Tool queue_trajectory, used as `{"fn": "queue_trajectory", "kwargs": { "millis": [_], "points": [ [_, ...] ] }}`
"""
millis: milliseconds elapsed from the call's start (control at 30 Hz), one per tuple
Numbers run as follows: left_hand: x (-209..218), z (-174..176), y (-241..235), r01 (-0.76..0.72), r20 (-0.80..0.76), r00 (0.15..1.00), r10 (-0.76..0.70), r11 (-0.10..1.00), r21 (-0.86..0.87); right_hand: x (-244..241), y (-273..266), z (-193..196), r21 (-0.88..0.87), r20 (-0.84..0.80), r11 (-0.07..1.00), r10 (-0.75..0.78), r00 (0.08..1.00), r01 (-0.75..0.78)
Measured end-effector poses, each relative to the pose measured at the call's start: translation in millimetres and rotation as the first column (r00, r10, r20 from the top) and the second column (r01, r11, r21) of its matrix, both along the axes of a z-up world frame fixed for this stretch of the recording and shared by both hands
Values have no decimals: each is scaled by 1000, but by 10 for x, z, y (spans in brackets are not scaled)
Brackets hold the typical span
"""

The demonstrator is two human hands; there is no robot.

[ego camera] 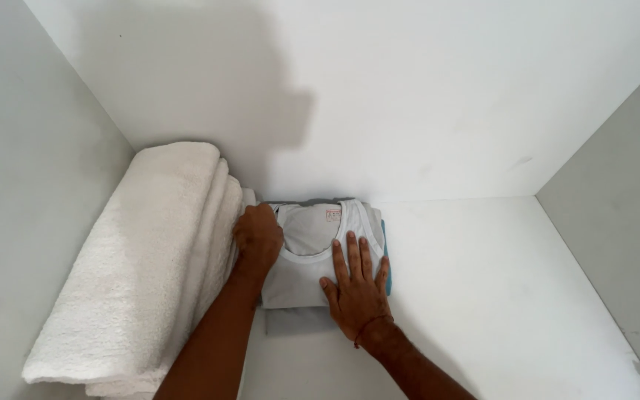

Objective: The person organizes and stacks towels and folded clothes on a closet shelf.

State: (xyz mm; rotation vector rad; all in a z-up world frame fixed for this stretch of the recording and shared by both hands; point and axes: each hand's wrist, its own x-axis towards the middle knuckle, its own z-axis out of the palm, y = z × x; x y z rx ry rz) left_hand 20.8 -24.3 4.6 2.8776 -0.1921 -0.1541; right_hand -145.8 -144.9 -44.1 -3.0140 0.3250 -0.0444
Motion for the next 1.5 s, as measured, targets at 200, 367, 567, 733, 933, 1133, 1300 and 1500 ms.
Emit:
{"fn": "queue_trajectory", "kwargs": {
  "millis": [200, 367, 567, 733, 933, 1133, 1300, 1500],
  "points": [
    [35, -62, 66, 44, 59, 998, -39, 994, -97, -10, -14, -65, -21, 37, 1000, 7, 999, -6],
    [22, -87, 72, 79, 107, 992, -63, 984, -159, -18, -27, -62, -21, 44, 1000, 11, 999, -10],
    [-516, -329, -50, 200, 318, 945, -75, 903, -379, -31, -5, -13, -16, 59, 1000, 19, 998, -18],
    [-810, -714, -58, 409, 441, 862, -250, 856, -316, -105, -71, -169, -21, 197, 999, 31, 980, -28],
    [-899, -624, 251, 477, 481, 822, -305, 830, -288, -148, -248, -275, 266, 314, 962, -152, 937, 67],
    [-1116, -713, 461, 425, 344, 876, -338, 879, -217, -40, -432, -404, 428, 215, 904, -124, 969, 21],
    [-1289, -712, 492, 364, 402, 874, -272, 916, -171, 13, -517, -173, 348, 62, 937, -40, 997, 16],
    [-1596, -701, 610, 411, 336, 864, -375, 911, -42, -299, -213, -31, 3, 233, 978, 203, 951, -209]
  ]
}}
